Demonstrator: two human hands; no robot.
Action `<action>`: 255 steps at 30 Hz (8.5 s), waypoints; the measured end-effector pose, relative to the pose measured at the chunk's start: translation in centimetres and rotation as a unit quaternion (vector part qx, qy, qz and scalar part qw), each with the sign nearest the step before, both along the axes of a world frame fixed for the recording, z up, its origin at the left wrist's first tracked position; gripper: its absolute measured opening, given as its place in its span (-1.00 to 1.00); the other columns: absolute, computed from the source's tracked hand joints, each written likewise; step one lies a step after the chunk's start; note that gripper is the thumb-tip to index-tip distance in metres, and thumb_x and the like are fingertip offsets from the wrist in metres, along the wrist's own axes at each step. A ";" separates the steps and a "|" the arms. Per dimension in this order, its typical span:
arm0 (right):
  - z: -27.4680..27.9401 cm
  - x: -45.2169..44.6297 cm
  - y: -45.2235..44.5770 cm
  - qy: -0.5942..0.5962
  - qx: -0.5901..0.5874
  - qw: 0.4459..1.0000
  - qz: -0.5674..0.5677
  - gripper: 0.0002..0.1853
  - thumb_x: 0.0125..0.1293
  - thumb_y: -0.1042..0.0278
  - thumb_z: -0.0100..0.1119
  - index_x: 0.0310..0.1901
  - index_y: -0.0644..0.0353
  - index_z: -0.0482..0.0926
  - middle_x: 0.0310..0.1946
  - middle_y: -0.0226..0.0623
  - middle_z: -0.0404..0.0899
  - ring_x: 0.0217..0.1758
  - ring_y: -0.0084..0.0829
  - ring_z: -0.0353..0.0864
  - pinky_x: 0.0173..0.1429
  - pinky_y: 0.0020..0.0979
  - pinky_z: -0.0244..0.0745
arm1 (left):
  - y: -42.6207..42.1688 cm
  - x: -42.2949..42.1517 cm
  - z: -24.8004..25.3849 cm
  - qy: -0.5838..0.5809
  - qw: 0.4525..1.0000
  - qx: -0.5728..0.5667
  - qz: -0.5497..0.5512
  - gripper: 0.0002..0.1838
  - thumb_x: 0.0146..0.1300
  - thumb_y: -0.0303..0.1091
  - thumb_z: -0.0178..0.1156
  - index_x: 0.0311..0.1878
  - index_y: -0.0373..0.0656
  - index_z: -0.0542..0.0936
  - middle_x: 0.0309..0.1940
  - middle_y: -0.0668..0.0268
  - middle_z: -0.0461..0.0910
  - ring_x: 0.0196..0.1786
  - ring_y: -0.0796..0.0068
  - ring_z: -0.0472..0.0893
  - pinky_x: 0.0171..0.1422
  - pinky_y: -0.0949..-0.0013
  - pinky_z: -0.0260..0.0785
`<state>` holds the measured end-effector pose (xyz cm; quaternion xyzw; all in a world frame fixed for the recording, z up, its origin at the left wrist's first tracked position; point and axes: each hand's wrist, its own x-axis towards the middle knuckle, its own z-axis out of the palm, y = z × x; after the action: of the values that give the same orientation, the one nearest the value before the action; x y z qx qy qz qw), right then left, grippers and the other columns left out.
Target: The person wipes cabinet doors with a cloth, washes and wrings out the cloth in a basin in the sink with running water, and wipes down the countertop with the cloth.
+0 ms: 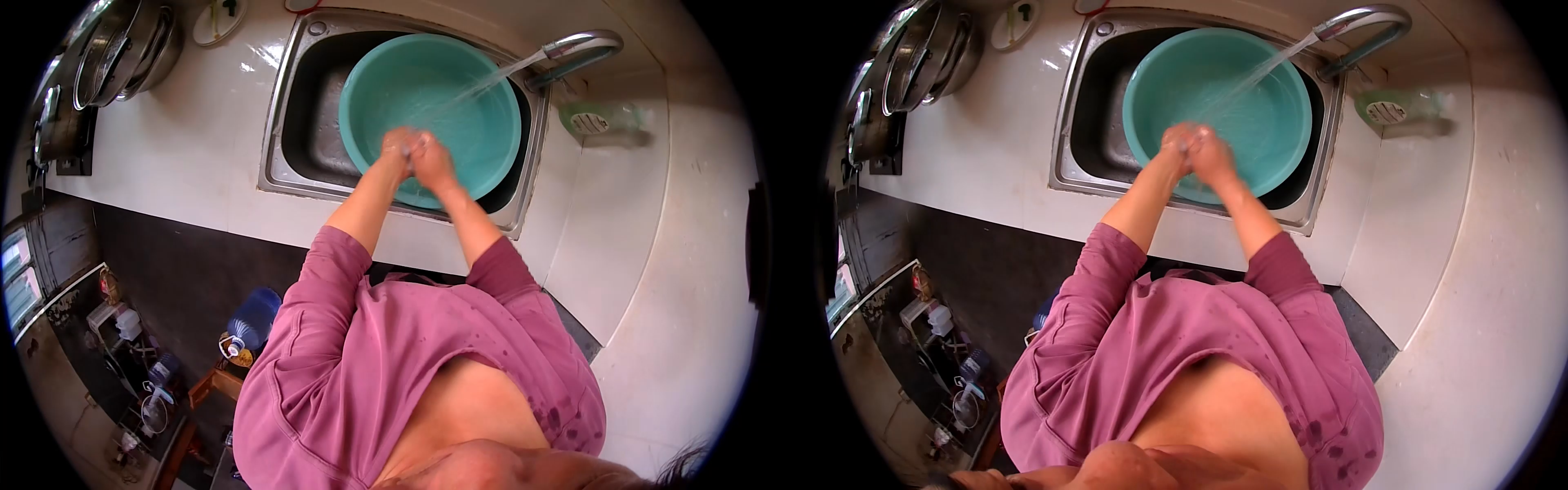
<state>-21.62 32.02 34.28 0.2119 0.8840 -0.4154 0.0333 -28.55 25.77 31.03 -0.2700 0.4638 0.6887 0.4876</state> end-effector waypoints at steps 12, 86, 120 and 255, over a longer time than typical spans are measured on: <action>-14.0 1.5 11.3 0.068 0.270 0.959 -0.050 -0.58 0.09 0.10 0.07 -0.05 0.14 0.41 -0.11 -0.11 0.46 -0.01 -0.15 0.43 0.06 -0.28 0.30 | -1.9 -0.9 1.4 0.134 0.978 -0.162 0.013 -0.48 0.12 -0.12 0.03 0.15 -0.04 0.23 0.09 0.23 0.22 0.06 0.27 0.23 0.09 -0.01 0.17; 3.2 -3.6 27.0 0.302 -0.454 0.730 -0.412 -0.29 0.20 -0.15 -0.20 0.24 0.22 0.05 0.24 -0.18 0.04 0.27 -0.23 0.09 0.31 -0.19 -0.03 | 6.2 -1.0 8.6 0.401 0.904 -0.150 -0.014 -0.79 -0.01 -0.54 -0.01 -0.34 -0.12 0.59 -0.37 0.20 0.57 -0.33 0.36 0.53 -0.24 0.36 0.35; 10.7 2.6 2.0 0.243 -0.120 0.961 0.050 -0.62 -0.11 0.65 -0.13 -0.17 0.26 0.49 -0.27 -0.33 0.43 -0.18 -0.44 0.45 -0.04 -0.47 0.37 | 1.4 -0.6 9.0 -0.079 0.955 0.264 -0.105 -0.60 0.13 0.09 -0.08 -0.36 -0.10 0.43 -0.45 0.26 0.51 -0.42 0.31 0.48 -0.44 0.23 0.27; -0.5 20.8 -12.0 -0.100 0.338 0.923 -0.154 -0.50 0.18 0.23 -0.04 0.18 0.06 0.22 0.27 -0.13 0.00 0.34 0.04 -0.19 0.29 0.07 -0.21 | -78.1 20.8 2.3 0.137 0.826 -0.527 0.142 -0.84 0.08 -0.25 0.02 -0.53 -0.08 0.37 -0.80 0.44 0.21 -0.80 0.61 0.19 -0.78 0.54 0.03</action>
<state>-0.86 20.00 33.81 0.3844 0.9205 -0.0683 -0.0164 -7.76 -52.31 33.31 -0.4522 0.7747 0.4306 0.0994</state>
